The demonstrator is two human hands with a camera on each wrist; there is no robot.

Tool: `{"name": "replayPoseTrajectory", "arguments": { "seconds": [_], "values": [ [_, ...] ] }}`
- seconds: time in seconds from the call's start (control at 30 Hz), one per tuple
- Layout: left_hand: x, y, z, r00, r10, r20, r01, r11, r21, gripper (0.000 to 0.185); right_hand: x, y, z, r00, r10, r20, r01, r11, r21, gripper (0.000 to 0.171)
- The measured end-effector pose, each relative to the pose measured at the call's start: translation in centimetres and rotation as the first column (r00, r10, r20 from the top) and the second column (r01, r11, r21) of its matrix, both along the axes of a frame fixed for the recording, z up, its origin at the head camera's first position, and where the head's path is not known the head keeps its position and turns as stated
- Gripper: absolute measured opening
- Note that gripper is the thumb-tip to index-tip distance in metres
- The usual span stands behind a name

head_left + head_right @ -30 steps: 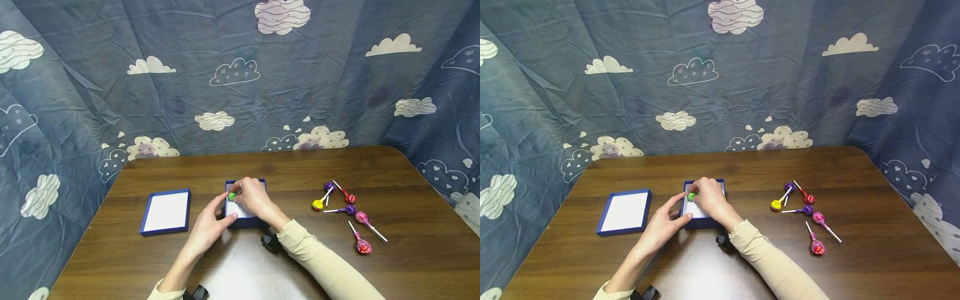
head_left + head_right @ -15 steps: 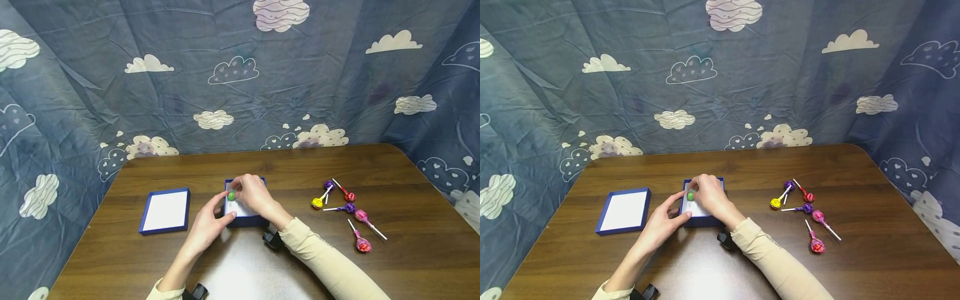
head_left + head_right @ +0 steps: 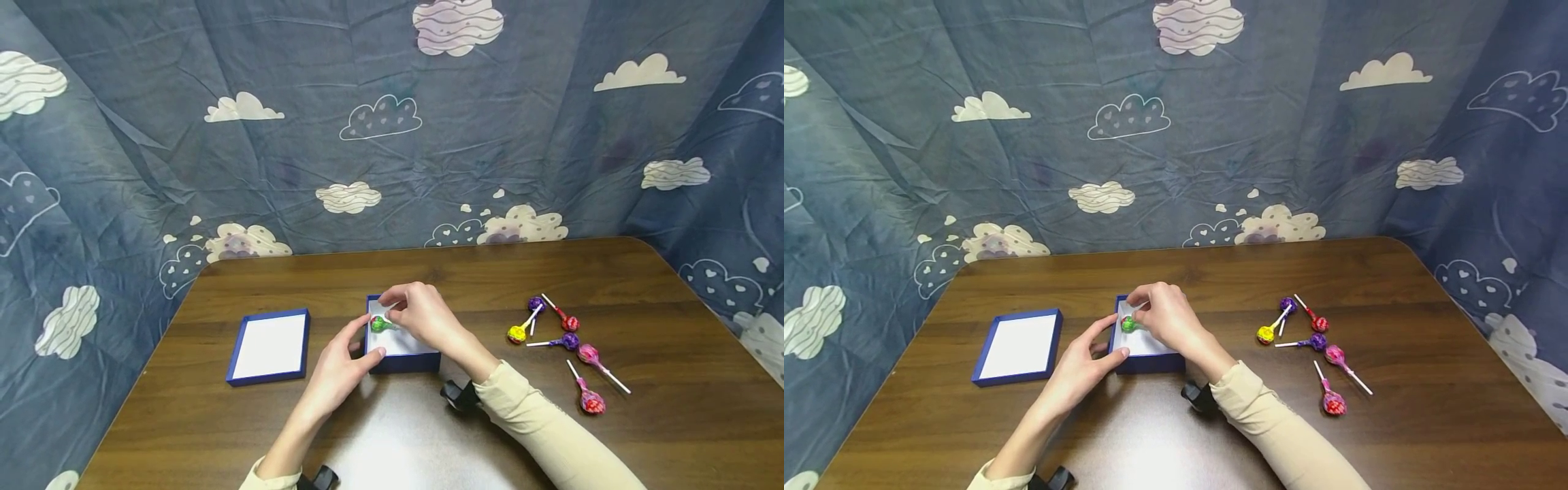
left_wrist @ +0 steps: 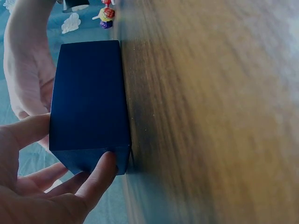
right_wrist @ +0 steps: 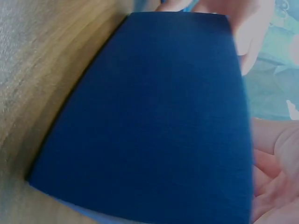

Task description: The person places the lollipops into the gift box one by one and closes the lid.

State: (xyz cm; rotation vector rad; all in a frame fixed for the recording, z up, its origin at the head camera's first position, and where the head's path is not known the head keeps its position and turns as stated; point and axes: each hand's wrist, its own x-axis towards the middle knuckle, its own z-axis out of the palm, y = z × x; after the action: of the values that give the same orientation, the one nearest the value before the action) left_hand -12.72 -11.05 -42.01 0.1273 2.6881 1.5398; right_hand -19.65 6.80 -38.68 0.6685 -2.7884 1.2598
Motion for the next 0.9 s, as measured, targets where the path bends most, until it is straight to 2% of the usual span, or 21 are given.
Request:
{"name": "replayPoseTrajectory", "arguments": {
  "seconds": [0.23, 0.67, 0.9],
  "values": [
    [0.0, 0.0, 0.1, 1.0, 0.005, 0.001, -0.005, 1.0, -0.003, 0.064, 0.6, 0.6, 1.0, 0.999, 0.035, -0.006, -0.036, 0.998, -0.054, 0.023],
    [-0.1, 0.2, -0.1, 1.0, -0.004, 0.006, 0.004, 1.0, -0.003, 0.064, 2.3, 3.6, 1.8, 0.992, 0.025, -0.125, -0.029, 0.999, -0.031, 0.017],
    [-0.1, 0.0, 0.0, 1.0, -0.005, 0.005, 0.005, 1.0, -0.014, 0.064, 3.0, 5.3, 2.3, 0.995, 0.015, -0.101, -0.017, 1.0, -0.021, 0.017]
  ]
}}
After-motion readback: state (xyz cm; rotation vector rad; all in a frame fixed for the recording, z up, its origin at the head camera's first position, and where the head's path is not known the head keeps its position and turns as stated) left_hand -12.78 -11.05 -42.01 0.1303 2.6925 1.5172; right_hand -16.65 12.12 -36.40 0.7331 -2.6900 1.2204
